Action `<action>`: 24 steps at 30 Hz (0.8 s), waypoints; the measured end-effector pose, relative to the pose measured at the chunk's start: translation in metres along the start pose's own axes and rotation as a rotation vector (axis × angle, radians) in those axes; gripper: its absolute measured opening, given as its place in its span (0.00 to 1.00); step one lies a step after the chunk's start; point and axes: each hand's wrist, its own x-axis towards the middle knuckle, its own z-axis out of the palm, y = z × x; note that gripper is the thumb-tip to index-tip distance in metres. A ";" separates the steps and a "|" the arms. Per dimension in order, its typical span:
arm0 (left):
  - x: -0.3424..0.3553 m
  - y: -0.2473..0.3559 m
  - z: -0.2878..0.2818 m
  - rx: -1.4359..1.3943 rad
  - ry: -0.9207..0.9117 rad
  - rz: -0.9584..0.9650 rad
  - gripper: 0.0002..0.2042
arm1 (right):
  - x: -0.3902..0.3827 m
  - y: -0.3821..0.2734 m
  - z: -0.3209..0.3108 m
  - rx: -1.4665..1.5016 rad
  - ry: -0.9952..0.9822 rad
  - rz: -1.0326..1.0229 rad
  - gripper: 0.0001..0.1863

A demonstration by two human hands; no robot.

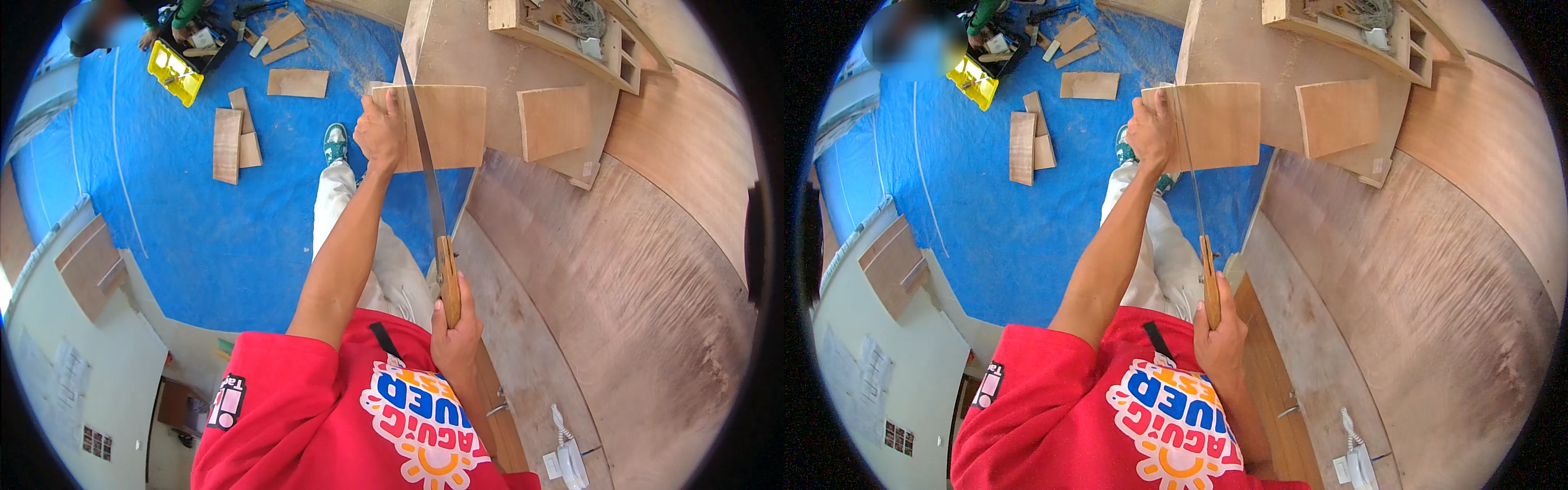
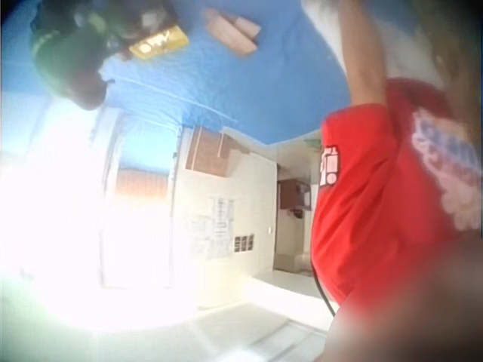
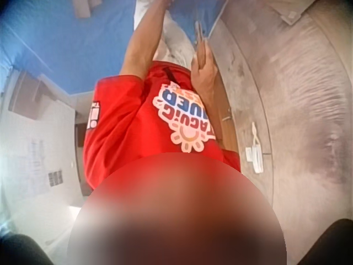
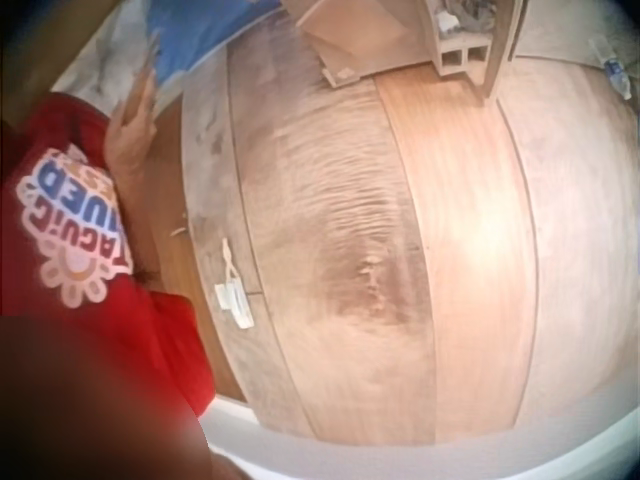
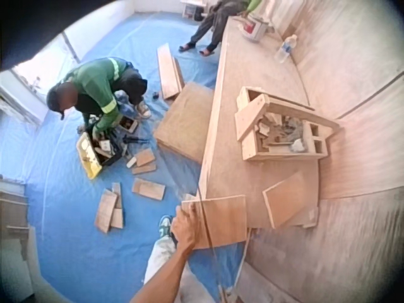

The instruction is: The person uses a hand saw to cut small rectangular wood pieces. They hold the wood with one hand and saw with the other, then place the cut pieces on the floor. The person later sits on the floor and arranges the cut wood pieces.

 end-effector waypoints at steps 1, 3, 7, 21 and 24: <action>0.000 0.000 0.000 -0.005 0.004 -0.003 0.30 | -0.002 0.003 -0.001 -0.002 0.016 -0.047 0.31; 0.000 0.000 -0.001 -0.011 -0.009 -0.013 0.30 | -0.003 0.008 -0.001 0.003 0.016 -0.054 0.30; -0.001 -0.003 -0.002 -0.028 -0.010 -0.021 0.29 | -0.004 0.017 0.000 0.006 0.074 -0.173 0.30; -0.005 0.003 -0.009 -0.046 -0.015 -0.084 0.28 | 0.006 0.032 0.005 -0.007 0.103 -0.243 0.30; -0.005 0.003 -0.009 -0.059 -0.019 -0.093 0.28 | 0.007 0.032 0.005 -0.003 0.099 -0.241 0.30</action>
